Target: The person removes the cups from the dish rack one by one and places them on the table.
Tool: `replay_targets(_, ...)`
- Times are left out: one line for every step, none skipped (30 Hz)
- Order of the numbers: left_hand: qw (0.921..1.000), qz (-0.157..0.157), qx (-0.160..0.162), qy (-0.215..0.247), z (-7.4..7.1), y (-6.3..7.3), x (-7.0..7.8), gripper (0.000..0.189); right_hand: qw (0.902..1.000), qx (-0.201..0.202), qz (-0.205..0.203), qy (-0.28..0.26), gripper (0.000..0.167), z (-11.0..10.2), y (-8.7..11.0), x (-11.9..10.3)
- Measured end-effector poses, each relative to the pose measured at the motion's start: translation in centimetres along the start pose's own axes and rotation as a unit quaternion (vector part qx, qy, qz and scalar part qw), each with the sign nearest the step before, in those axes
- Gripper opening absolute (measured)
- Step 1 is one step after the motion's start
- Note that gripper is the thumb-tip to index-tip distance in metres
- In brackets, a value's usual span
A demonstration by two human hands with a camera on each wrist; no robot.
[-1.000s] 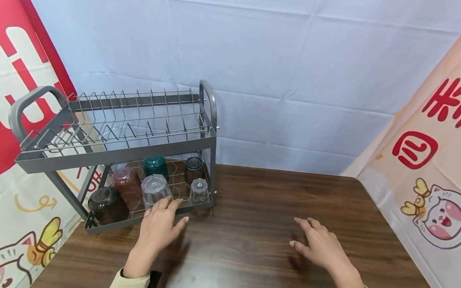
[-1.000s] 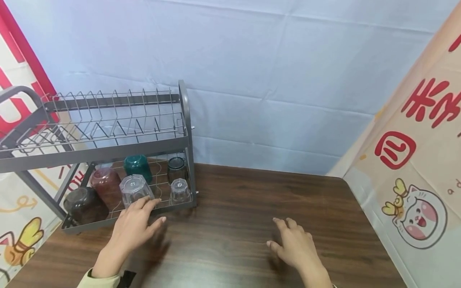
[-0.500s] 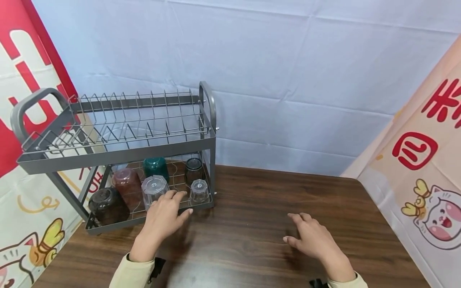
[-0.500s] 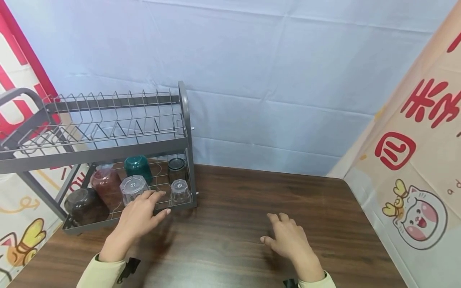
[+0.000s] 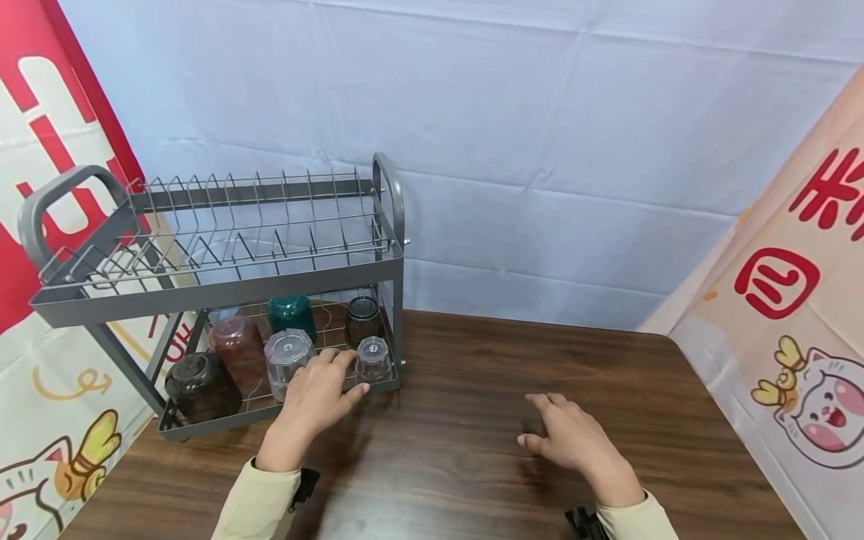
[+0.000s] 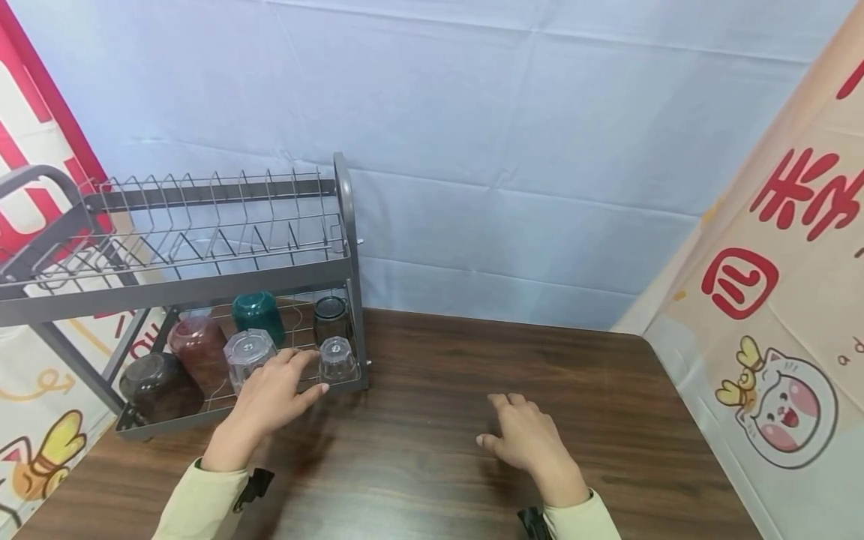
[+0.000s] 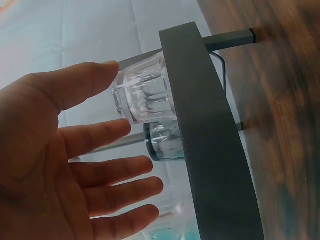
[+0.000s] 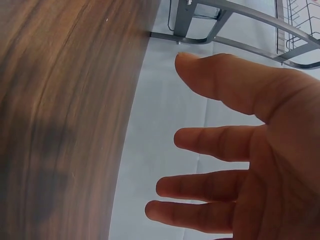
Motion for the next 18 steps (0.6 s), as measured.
replay_targets(1.0,-0.001,-0.002,0.0,0.0,-0.1,0.0,0.057,1.0,-0.001,0.0,0.0,0.066,0.0,-0.1,0.0)
replay_targets(1.0,-0.002,-0.004,-0.001,0.1,-0.2,0.0,0.058,1.0,-0.003,0.0,0.001,0.066,-0.1,-0.3,-0.1)
replay_targets(1.0,-0.003,-0.004,-0.002,0.1,-0.4,0.0,0.058,1.0,-0.005,-0.002,0.002,0.067,-0.1,-0.4,-0.2)
replay_targets(1.0,-0.003,-0.003,-0.002,0.0,-0.5,0.0,0.058,1.0,-0.006,-0.003,0.002,0.067,-0.1,-0.5,-0.2)
replay_targets(1.0,-0.002,-0.002,-0.003,-0.1,-0.6,0.0,0.058,1.0,-0.008,-0.002,0.002,0.067,-0.1,-0.7,-0.3)
replay_targets(1.0,-0.001,0.0,-0.002,-0.1,-0.8,0.0,0.059,0.9999,-0.01,-0.002,0.002,0.067,0.0,-0.8,-0.3)
replay_targets(1.0,0.0,0.001,0.0,-0.2,-0.9,0.1,0.06,0.9999,-0.011,-0.003,0.004,0.066,0.0,-1.0,-0.4)
replay_targets(1.0,0.0,0.002,0.003,-0.2,-1.0,0.1,0.061,0.9999,-0.011,-0.003,0.005,0.066,0.0,-1.1,-0.5)
replay_targets(1.0,0.001,0.004,0.006,-0.3,-1.1,0.2,0.062,0.9999,-0.012,-0.003,0.004,0.066,0.1,-1.3,-0.6)
replay_targets(0.9999,0.002,0.004,0.009,-0.2,-1.2,0.2,0.063,0.9999,-0.012,-0.003,0.004,0.065,0.1,-1.4,-0.7)
replay_targets(0.9999,0.002,0.005,0.013,-0.2,-1.3,0.2,0.063,0.9999,-0.012,-0.004,0.004,0.065,0.2,-1.5,-0.8)
replay_targets(0.9998,0.001,0.006,0.017,-0.2,-1.4,0.2,0.064,0.9999,-0.013,-0.004,0.003,0.065,0.3,-1.6,-0.9)
replay_targets(0.9998,0.002,0.006,0.021,-0.1,-1.4,0.3,0.064,0.9999,-0.014,-0.005,0.002,0.065,0.4,-1.7,-0.9)
replay_targets(0.9997,0.002,0.007,0.024,-0.1,-1.5,0.3,0.064,0.9999,-0.015,-0.005,0.0,0.065,0.5,-1.8,-1.0)
replay_targets(0.9996,0.003,0.007,0.027,0.0,-1.6,0.3,0.064,0.9998,-0.018,-0.004,-0.001,0.065,0.6,-1.9,-1.1)
replay_targets(0.9995,0.003,0.008,0.03,0.0,-1.7,0.3,0.063,0.9998,-0.02,-0.004,-0.002,0.065,0.6,-2.0,-1.1)
replay_targets(0.9994,0.004,0.008,0.034,0.0,-1.8,0.3,0.063,0.9998,-0.022,-0.003,-0.003,0.064,0.7,-2.0,-1.2)
replay_targets(0.9992,0.005,0.009,0.039,0.1,-2.0,0.3,0.063,0.9997,-0.023,-0.002,-0.004,0.064,0.7,-2.1,-1.3)
Point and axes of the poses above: each hand's wrist, its own y-axis away from the middle knuckle, its own z-axis out of the palm, x = y × z, the point moved 9 cm from there along -y, towards the middle knuckle, and after that the axes turned 8 degrees about -x, right-handed, at the moved point
